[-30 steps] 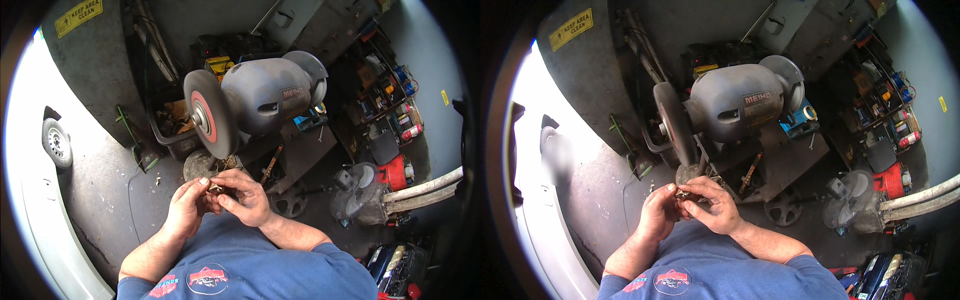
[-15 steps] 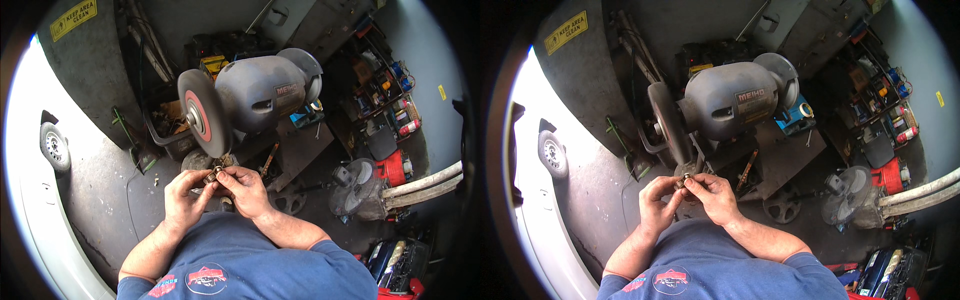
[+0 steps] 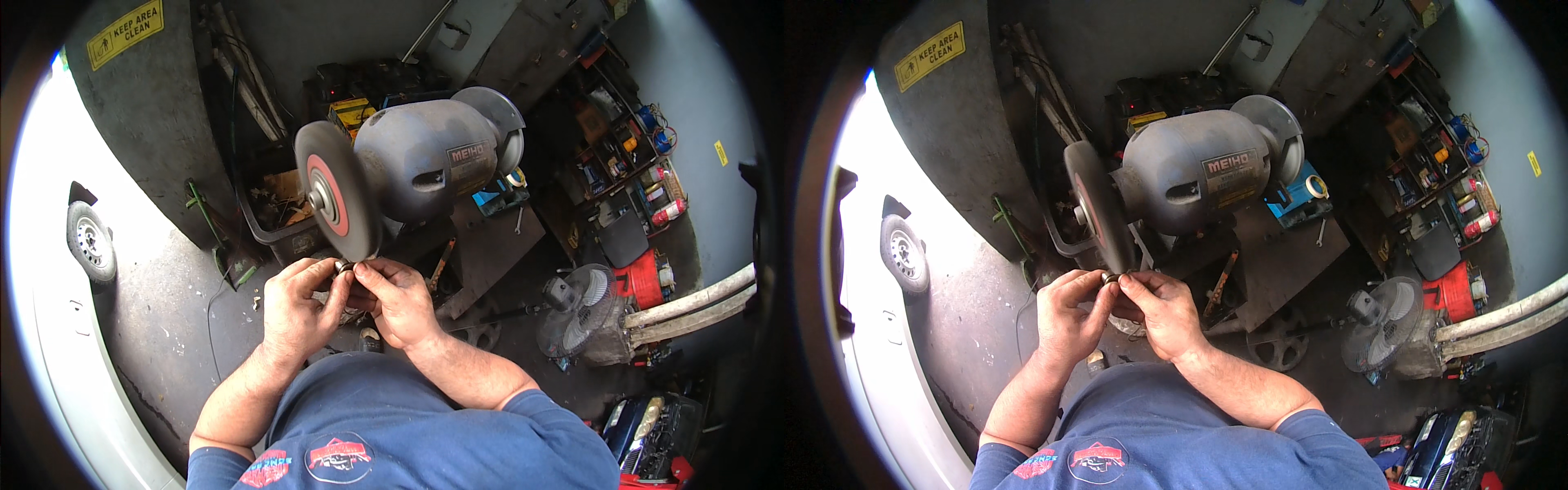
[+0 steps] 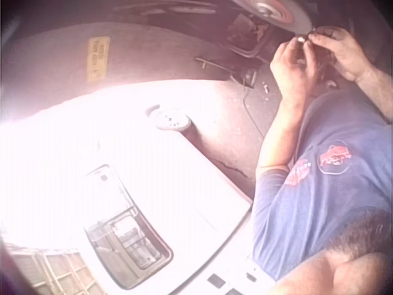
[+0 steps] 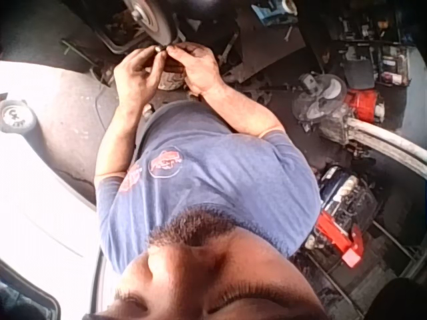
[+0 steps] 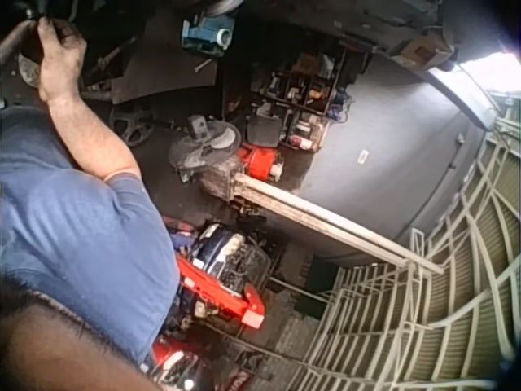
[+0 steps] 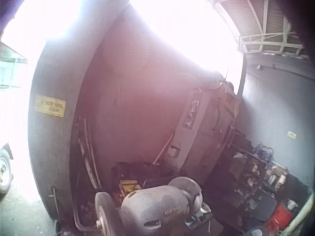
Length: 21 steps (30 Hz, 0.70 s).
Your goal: The person picks up small metal parts from a red car's engine bay, walks to a bench grinder, and grinds the parts while rotating them. The person then uses a small brush to clean the parts and continues grinding before turning off the grinder.
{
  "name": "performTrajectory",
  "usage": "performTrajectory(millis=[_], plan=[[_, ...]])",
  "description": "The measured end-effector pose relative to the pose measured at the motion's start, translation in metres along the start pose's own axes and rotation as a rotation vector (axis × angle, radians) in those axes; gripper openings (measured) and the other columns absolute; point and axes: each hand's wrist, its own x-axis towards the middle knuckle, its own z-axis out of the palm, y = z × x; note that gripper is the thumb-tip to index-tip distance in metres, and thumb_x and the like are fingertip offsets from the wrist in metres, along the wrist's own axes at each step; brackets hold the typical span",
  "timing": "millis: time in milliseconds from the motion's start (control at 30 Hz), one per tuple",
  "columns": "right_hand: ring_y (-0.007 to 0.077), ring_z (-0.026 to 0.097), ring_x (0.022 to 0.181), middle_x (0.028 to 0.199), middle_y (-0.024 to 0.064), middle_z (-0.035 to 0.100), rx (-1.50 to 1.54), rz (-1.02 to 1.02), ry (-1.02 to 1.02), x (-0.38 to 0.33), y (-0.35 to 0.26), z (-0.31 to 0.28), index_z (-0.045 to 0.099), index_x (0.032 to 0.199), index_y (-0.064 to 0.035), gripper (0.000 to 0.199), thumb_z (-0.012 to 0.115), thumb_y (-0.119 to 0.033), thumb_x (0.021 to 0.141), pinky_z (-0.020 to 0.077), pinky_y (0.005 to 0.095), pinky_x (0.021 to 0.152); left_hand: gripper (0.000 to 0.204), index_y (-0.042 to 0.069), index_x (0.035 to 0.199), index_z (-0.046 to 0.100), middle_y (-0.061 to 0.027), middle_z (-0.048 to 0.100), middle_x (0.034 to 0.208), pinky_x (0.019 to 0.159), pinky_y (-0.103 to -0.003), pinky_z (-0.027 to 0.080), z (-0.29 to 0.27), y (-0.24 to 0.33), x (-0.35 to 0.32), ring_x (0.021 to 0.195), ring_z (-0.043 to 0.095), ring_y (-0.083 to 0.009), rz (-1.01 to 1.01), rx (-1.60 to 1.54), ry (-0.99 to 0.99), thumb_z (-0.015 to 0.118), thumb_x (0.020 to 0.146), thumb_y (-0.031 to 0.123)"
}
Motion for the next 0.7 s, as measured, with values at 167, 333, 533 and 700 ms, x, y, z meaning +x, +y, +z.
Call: performTrajectory(millis=[167,333,533,700], plan=[[0.0217,0.069,0.089,0.098,0.0139,0.068,0.004,0.029,0.033,0.005,0.004,0.001,0.063,0.105,0.0040,0.021,0.061,-0.015,0.096,0.0588,0.0360,0.085,0.016,-0.003,0.092,0.069,-0.0144,0.066,0.077,0.063,-0.033,0.054,-0.001,-0.002,0.001,0.069,0.067,-0.0273,-0.023,0.024,0.004,0.072,0.081,0.009],[0.0164,0.068,0.088,0.099,0.0095,0.068,-0.157,-0.099,-0.033,0.001,0.007,-0.006,0.064,0.105,0.0026,0.019,0.061,-0.013,0.095,0.0579,0.0314,0.084,0.019,-0.002,0.096,0.069,-0.0142,0.068,0.081,0.067,-0.033,0.055,-0.001,-0.007,-0.008,0.075,0.069,-0.0261,-0.041,-0.033,-0.016,0.073,0.081,0.009],[0.0114,0.065,0.088,0.100,0.0048,0.066,-0.060,-0.098,-0.082,-0.019,0.015,-0.017,0.063,0.109,-0.0022,0.016,0.061,-0.010,0.095,0.0562,0.0265,0.081,0.028,0.000,0.101,0.070,-0.0129,0.069,0.088,0.073,-0.033,0.056,0.008,-0.010,-0.035,0.081,0.070,-0.0256,-0.037,-0.162,-0.022,0.079,0.077,0.011],[0.0129,0.062,0.097,0.106,0.0045,0.062,0.099,0.061,-0.106,-0.023,0.012,-0.022,0.057,0.112,-0.0058,0.015,0.056,-0.011,0.098,0.0562,0.0300,0.084,0.031,0.000,0.103,0.069,-0.0132,0.068,0.094,0.072,-0.031,0.055,0.011,-0.008,-0.040,0.084,0.069,-0.0234,0.008,-0.137,-0.037,0.080,0.075,0.009]])
